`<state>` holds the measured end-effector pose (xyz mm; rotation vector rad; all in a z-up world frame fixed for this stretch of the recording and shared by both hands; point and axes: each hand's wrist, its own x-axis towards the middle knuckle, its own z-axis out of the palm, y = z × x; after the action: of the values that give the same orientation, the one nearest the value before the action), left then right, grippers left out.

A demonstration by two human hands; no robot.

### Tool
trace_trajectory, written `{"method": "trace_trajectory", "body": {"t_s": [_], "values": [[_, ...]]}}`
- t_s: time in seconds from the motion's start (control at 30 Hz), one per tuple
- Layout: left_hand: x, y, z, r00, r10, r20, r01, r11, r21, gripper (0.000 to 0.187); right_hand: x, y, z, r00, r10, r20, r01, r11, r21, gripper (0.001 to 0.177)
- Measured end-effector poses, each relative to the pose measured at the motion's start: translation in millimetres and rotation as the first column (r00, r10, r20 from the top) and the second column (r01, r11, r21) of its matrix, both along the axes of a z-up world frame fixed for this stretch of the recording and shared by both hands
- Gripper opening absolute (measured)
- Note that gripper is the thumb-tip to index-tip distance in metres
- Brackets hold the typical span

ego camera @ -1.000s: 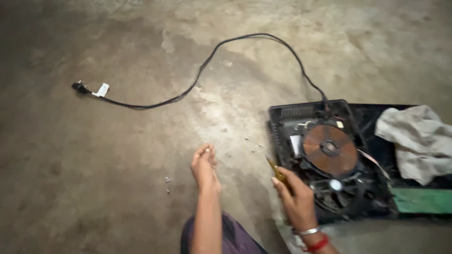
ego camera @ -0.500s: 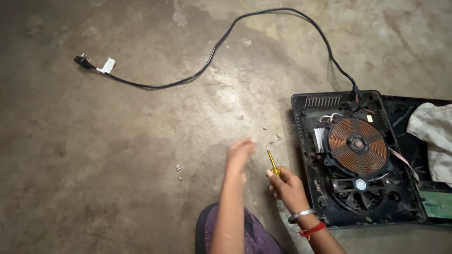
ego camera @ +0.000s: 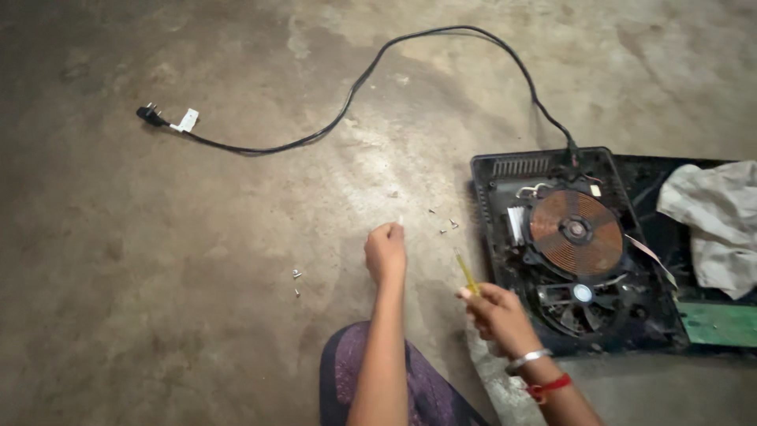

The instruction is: The person sits on the floor and uses a screwdriver to remove screws from the casing of an open electronic device, likely a fan or heater. They manipulate the internal components, including a copper coil and circuit board, while handling small screws and a white cloth.

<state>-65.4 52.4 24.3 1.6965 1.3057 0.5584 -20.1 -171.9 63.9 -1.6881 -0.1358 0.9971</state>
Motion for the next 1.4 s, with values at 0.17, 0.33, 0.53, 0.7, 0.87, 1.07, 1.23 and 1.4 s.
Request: {"method": "trace_trajectory", "body": {"t_s": [0.17, 0.33, 0.53, 0.7, 0.87, 1.07, 1.23, 1.4], "values": [[13, -2, -10, 0.945, 0.23, 0.234, -0.219, 0.973, -0.073, 0.031, 31, -71, 15, 0.982, -0.125, 0.142, 0.138, 0.987, -0.082, 0.027], [9, 6, -10, 0.991, 0.119, 0.055, -0.123, 0.712, 0.692, 0.027, 64, -152, 19, 0.956, -0.152, 0.25, 0.186, 0.976, -0.118, 0.035], [30, -48, 46, 0.908, -0.302, -0.291, 0.366, 0.91, 0.196, 0.033, 85, -211, 32, 0.929, -0.098, 0.356, 0.206, 0.938, -0.28, 0.035], [62, -91, 12, 0.789, -0.609, 0.084, 0.615, 0.779, -0.12, 0.053, 84, -197, 28, 0.754, 0.236, 0.613, 0.039, 0.915, -0.4, 0.031], [68, -89, -7, 0.745, -0.613, 0.263, 0.667, 0.691, -0.279, 0.067, 70, -155, 45, 0.603, 0.536, 0.592, -0.147, 0.803, -0.578, 0.029], [69, -79, -7, 0.711, -0.65, 0.268, 0.703, 0.649, -0.289, 0.067, 66, -130, 54, 0.511, 0.636, 0.578, -0.144, 0.726, -0.672, 0.031], [66, -77, -3, 0.704, -0.681, 0.204, 0.71, 0.668, -0.222, 0.063, 66, -130, 48, 0.468, 0.541, 0.699, -0.184, 0.833, -0.522, 0.027], [66, -80, 1, 0.723, -0.649, 0.237, 0.691, 0.668, -0.277, 0.063, 78, -112, 42, 0.507, 0.636, 0.582, -0.235, 0.752, -0.616, 0.023]]}}
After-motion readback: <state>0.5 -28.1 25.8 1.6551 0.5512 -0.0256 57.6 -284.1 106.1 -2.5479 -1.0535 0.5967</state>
